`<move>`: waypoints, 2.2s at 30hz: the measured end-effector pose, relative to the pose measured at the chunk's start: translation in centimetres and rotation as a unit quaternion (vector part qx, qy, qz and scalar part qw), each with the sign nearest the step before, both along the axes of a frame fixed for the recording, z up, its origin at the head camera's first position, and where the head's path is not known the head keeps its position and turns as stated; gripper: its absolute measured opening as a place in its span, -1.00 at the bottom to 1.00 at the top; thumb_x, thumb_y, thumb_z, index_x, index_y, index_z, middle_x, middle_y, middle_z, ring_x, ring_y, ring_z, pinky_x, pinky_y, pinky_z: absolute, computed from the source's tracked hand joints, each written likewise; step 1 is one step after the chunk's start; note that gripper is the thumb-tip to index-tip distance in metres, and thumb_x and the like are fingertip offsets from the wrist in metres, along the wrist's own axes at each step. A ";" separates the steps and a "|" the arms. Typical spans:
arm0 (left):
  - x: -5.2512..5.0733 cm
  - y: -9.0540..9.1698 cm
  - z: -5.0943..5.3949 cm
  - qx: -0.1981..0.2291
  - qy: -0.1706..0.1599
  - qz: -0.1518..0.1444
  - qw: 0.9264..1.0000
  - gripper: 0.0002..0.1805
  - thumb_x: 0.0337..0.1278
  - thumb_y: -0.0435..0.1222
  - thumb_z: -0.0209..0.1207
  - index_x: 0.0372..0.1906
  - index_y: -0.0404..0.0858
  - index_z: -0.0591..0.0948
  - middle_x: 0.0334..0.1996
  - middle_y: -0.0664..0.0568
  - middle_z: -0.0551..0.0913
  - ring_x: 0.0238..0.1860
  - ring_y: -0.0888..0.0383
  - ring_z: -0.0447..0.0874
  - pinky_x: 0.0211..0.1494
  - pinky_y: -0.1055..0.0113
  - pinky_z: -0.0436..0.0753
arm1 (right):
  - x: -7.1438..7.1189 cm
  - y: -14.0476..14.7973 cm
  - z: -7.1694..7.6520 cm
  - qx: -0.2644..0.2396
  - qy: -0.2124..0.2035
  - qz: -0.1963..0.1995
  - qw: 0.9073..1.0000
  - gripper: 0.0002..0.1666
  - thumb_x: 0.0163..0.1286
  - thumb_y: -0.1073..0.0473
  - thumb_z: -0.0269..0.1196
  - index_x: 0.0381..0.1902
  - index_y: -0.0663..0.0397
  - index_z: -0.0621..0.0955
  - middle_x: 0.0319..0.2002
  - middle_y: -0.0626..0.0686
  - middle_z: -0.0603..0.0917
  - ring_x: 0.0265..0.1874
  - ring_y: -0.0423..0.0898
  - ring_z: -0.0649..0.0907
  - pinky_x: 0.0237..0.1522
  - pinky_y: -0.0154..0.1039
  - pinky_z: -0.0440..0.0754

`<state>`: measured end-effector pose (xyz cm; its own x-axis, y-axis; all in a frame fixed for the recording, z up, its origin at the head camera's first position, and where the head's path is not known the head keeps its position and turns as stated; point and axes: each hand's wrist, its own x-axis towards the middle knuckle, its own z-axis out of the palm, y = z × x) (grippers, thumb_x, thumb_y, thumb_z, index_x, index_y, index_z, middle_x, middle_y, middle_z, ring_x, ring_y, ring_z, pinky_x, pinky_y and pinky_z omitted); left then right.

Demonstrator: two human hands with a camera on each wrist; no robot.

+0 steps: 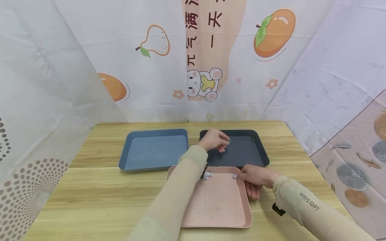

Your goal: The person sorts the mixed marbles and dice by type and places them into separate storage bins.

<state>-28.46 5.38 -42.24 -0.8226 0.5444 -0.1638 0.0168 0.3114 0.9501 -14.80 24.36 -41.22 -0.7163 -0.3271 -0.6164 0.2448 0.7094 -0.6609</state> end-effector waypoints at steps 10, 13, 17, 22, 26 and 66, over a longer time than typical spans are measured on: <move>-0.4 0.4 -1.7 -0.028 -0.022 0.040 0.999 -0.78 0.28 -0.43 0.33 0.00 -0.36 0.77 -0.51 -0.18 0.74 -0.65 0.11 0.67 -0.42 0.16 0.79 | 0.0 -0.1 0.1 -0.009 0.000 0.006 1.000 -0.52 0.56 0.19 -0.02 -0.46 0.36 0.65 -0.74 0.14 0.65 -0.86 -0.16 0.61 -0.76 -0.22 0.66; -0.4 0.4 -2.1 -0.034 -0.034 0.052 0.998 -0.80 0.28 -0.43 0.33 -0.03 -0.33 0.78 -0.56 -0.13 0.71 -0.68 0.12 0.64 -0.53 0.24 0.75 | 0.0 0.0 0.1 -0.008 0.002 0.008 1.000 -0.50 0.58 0.18 -0.02 -0.48 0.36 0.66 -0.75 0.13 0.65 -0.87 -0.17 0.60 -0.77 -0.24 0.65; -0.4 0.3 -2.5 -0.039 -0.039 0.054 0.997 -0.81 0.29 -0.42 0.33 -0.05 -0.33 0.79 -0.58 -0.12 0.70 -0.71 0.13 0.62 -0.58 0.27 0.72 | 0.0 0.0 0.1 -0.008 0.002 0.007 1.000 -0.52 0.57 0.19 -0.02 -0.46 0.35 0.65 -0.76 0.12 0.64 -0.87 -0.17 0.60 -0.77 -0.24 0.65; -0.4 0.4 -2.6 -0.054 -0.029 0.057 0.996 -0.82 0.29 -0.39 0.34 -0.05 -0.30 0.80 -0.56 -0.12 0.71 -0.72 0.13 0.61 -0.60 0.30 0.70 | 0.0 0.1 0.1 -0.008 0.005 0.008 1.000 -0.55 0.57 0.19 -0.01 -0.44 0.34 0.64 -0.76 0.12 0.64 -0.88 -0.18 0.59 -0.78 -0.26 0.63; -0.4 0.5 -2.8 -0.087 -0.005 0.058 0.994 -0.84 0.26 -0.36 0.37 -0.09 -0.25 0.82 -0.57 -0.07 0.71 -0.72 0.15 0.56 -0.62 0.34 0.64 | 0.0 0.1 0.2 -0.007 0.005 0.011 1.000 -0.54 0.57 0.18 -0.01 -0.44 0.34 0.64 -0.77 0.12 0.63 -0.89 -0.18 0.57 -0.80 -0.27 0.61; 0.5 -1.0 1.0 -0.128 0.099 -0.013 0.987 -0.72 0.36 -0.30 0.30 0.10 -0.27 0.75 -0.39 -0.31 0.73 -0.78 0.19 0.41 -0.62 0.28 0.56 | 0.2 -0.1 0.1 0.013 0.014 0.005 1.000 -0.56 0.57 0.16 0.00 -0.43 0.32 0.61 -0.77 0.11 0.61 -0.91 -0.20 0.53 -0.82 -0.31 0.56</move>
